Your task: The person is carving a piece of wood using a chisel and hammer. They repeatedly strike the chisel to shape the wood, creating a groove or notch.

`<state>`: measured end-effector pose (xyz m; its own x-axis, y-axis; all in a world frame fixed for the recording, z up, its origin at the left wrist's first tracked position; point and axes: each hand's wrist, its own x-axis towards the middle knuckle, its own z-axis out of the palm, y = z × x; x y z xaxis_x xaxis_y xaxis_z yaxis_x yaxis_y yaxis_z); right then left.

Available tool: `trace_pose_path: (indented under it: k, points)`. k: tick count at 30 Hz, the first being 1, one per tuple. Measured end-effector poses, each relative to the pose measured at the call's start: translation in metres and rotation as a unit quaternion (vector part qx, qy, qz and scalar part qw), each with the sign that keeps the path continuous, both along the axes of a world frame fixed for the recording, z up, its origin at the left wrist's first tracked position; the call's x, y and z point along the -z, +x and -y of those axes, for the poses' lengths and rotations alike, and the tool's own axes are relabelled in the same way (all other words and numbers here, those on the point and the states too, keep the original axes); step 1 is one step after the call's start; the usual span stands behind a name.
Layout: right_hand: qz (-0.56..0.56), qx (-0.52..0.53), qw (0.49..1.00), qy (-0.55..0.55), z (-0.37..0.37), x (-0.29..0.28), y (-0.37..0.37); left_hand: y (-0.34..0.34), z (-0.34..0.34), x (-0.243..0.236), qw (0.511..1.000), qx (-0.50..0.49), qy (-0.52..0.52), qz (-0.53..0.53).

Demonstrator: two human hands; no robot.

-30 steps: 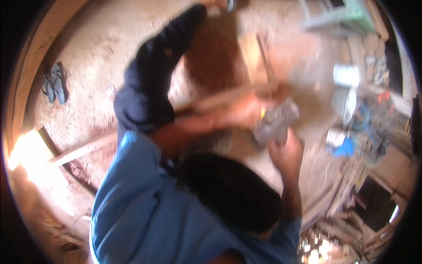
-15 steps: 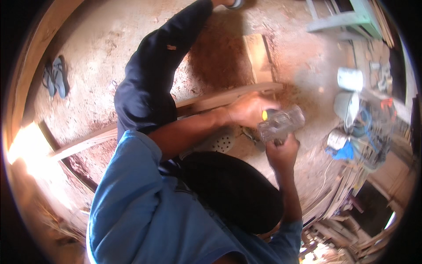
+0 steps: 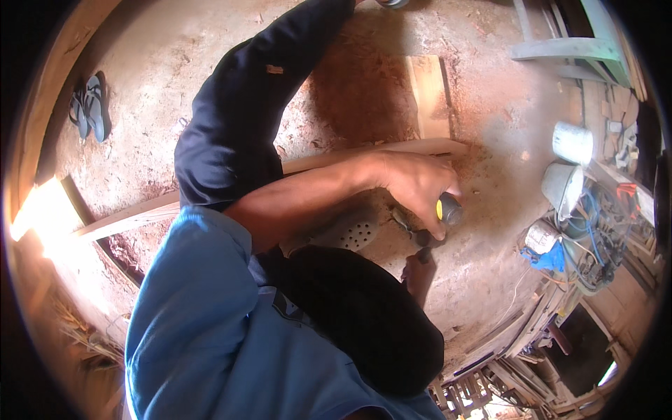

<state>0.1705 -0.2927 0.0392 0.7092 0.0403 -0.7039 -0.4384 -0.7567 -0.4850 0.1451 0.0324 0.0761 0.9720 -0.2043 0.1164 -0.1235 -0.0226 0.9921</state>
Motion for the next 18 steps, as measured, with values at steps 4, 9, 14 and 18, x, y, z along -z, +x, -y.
trace_pose_path:
  k: [4,9,14,18]
  points:
    - [-0.008,-0.087,0.988,-0.124,0.062,0.061,-0.038,-0.007,0.016,-0.001,0.994,-0.095,-0.036,-0.026]
    - [-0.042,-0.137,0.97,-0.197,0.088,0.097,-0.077,-0.012,0.037,0.011,0.982,-0.179,-0.037,0.046]
    - [-0.05,-0.175,0.959,-0.216,0.094,0.106,-0.089,-0.012,0.05,0.013,0.975,-0.208,0.027,0.076]
    - [-0.044,-0.206,0.954,-0.214,0.103,0.111,-0.095,-0.007,0.052,0.017,0.954,-0.29,-0.051,0.063]
